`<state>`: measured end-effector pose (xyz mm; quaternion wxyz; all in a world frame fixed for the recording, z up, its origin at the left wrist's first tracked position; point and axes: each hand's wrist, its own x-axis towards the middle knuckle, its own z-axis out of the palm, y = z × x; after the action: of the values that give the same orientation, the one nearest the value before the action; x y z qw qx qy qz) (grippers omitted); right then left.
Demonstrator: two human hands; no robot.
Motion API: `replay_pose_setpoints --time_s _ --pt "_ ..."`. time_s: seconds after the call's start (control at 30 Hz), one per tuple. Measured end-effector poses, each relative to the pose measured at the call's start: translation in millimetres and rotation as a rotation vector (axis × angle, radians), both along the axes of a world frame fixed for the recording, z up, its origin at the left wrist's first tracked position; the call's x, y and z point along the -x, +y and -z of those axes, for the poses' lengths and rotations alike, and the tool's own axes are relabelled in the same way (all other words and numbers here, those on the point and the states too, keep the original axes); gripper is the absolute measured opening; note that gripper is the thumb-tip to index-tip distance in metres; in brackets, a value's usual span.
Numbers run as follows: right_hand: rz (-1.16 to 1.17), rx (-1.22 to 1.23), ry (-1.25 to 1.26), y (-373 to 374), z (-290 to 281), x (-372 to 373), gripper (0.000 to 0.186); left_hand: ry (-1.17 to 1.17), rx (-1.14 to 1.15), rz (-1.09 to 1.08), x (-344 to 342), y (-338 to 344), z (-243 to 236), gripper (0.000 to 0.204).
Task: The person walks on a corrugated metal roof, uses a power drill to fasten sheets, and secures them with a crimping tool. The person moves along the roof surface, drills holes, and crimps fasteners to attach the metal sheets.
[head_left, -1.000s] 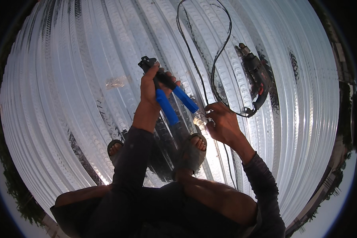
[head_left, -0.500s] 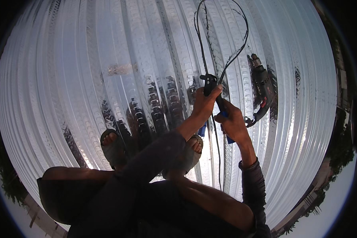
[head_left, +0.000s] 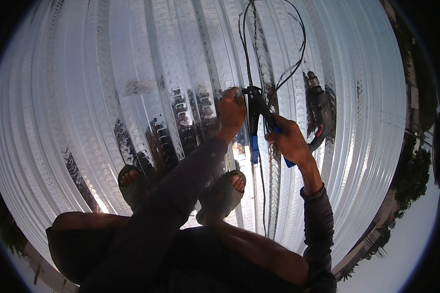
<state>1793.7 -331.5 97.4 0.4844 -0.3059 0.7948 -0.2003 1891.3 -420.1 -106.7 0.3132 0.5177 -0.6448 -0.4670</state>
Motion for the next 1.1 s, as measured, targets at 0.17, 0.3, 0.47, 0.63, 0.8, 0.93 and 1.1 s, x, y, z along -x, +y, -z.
replay_pose_setpoints --time_s 0.17,0.3,0.47,0.63,0.8,0.93,1.1 --pt "-0.021 -0.012 0.028 -4 -1 -4 0.051 0.052 -0.033 0.044 5 0 -6 0.019" --pt "-0.033 -0.022 0.029 -12 -5 -7 0.051 0.104 -0.122 0.036 7 -1 -4 0.018" --pt "-0.074 0.047 0.06 -4 0 -2 0.052 0.103 -0.095 0.032 9 -2 -5 0.021" --pt "-0.007 -0.001 0.019 -8 -9 -6 0.053 0.125 -0.208 -0.127 20 10 25 0.023" --pt "-0.008 -0.035 0.035 -7 -11 -5 0.057 0.057 -0.08 -0.087 14 8 -9 0.02" --pt "0.006 -0.092 0.02 -4 -5 0 0.057 0.119 -0.014 -0.076 12 6 -8 0.017" --pt "-0.016 -0.012 0.023 -1 0 3 0.055 0.138 -0.073 -0.088 14 6 -7 0.016"
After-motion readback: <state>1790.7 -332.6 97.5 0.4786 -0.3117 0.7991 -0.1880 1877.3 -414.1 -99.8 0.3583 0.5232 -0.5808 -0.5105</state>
